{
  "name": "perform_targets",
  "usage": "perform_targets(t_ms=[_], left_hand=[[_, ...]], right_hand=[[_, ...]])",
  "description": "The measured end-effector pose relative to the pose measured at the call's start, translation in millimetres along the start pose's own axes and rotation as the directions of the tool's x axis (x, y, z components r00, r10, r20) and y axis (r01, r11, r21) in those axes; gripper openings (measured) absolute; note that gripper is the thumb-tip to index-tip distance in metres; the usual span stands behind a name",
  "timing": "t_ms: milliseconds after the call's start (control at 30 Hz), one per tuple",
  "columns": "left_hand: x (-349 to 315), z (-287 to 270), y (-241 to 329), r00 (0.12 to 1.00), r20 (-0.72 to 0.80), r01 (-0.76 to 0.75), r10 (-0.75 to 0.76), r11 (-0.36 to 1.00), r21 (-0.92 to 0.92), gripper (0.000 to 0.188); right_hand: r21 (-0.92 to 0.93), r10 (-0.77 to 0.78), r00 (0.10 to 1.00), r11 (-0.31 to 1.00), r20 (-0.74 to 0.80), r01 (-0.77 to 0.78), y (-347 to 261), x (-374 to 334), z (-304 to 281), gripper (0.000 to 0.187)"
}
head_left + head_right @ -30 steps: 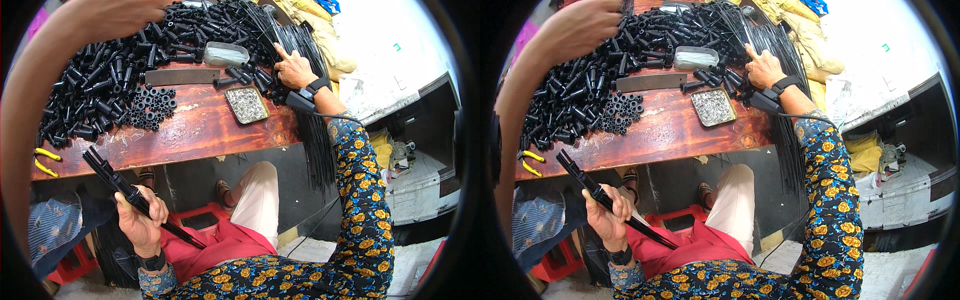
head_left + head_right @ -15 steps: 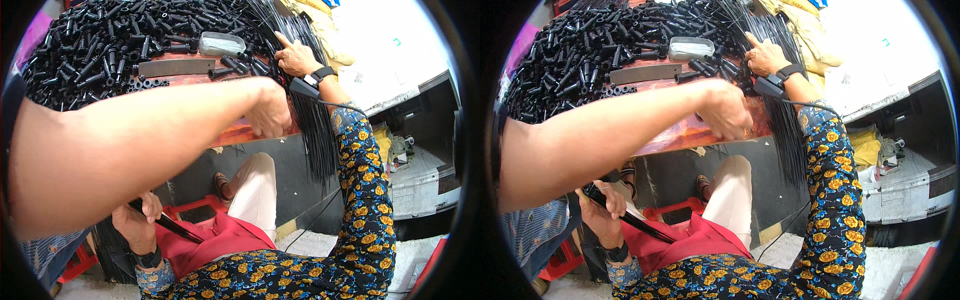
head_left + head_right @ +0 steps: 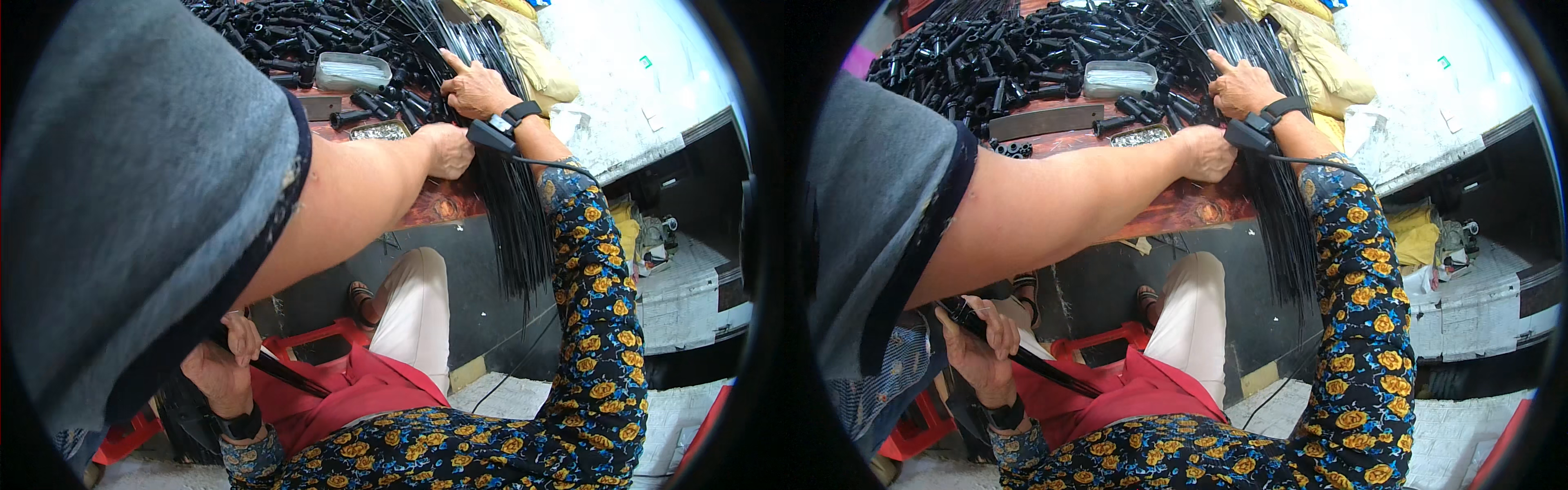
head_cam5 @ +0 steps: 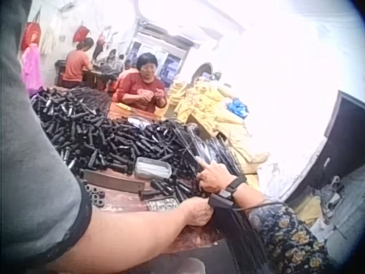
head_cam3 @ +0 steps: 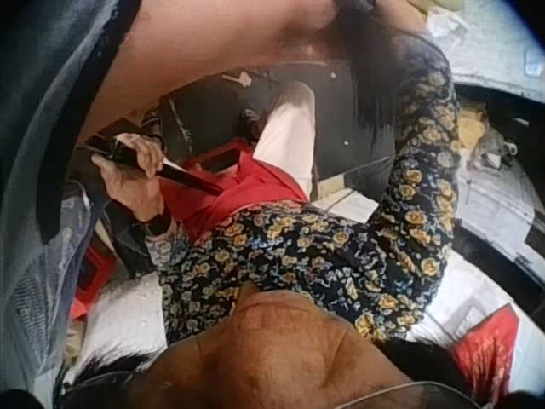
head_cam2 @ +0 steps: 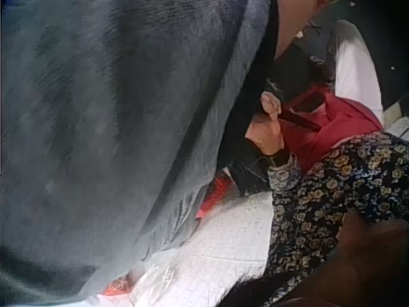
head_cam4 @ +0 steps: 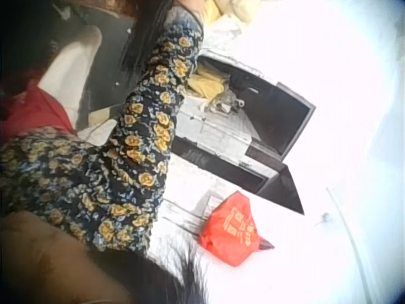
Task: Assembling umbrella frame components and ribs in a factory setting.
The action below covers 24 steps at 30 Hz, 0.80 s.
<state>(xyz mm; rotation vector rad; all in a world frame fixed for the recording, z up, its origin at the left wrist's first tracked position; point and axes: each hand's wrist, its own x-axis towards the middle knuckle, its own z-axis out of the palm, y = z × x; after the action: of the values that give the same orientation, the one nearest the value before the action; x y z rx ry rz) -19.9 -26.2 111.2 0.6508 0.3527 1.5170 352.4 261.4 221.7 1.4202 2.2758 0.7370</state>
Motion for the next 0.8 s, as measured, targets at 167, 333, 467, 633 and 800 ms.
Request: perform_targets(t_ms=[167,333,467,633,800], left_hand=[[-18,-10,11,0.996,-0.058,-0.059,0.064,0.995,0.082,0.054],[-18,-6,8,0.99,-0.133,-0.034,0.05,0.993,0.114,0.055],[-17,-8,7,0.992,-0.118,-0.039,0.047,0.997,0.064,0.055],[-17,-3,8,0.985,-0.169,-0.034,0.043,0.998,0.055,0.055],[-15,-7,9,0.993,-0.114,-0.028,0.032,0.999,0.036,0.054]], right_hand=[[0.023,-0.013,0.999,1.0,-0.041,0.014,-10,12,-1,0.026],[0.063,-0.029,0.999,0.998,-0.043,0.032,-6,10,1,0.025],[0.058,-0.018,0.999,0.998,-0.042,0.021,-4,11,4,0.025],[0.05,-0.056,0.997,0.997,-0.058,0.059,-4,11,2,0.022],[0.047,-0.057,0.994,0.997,-0.088,0.062,-5,9,2,0.022]])
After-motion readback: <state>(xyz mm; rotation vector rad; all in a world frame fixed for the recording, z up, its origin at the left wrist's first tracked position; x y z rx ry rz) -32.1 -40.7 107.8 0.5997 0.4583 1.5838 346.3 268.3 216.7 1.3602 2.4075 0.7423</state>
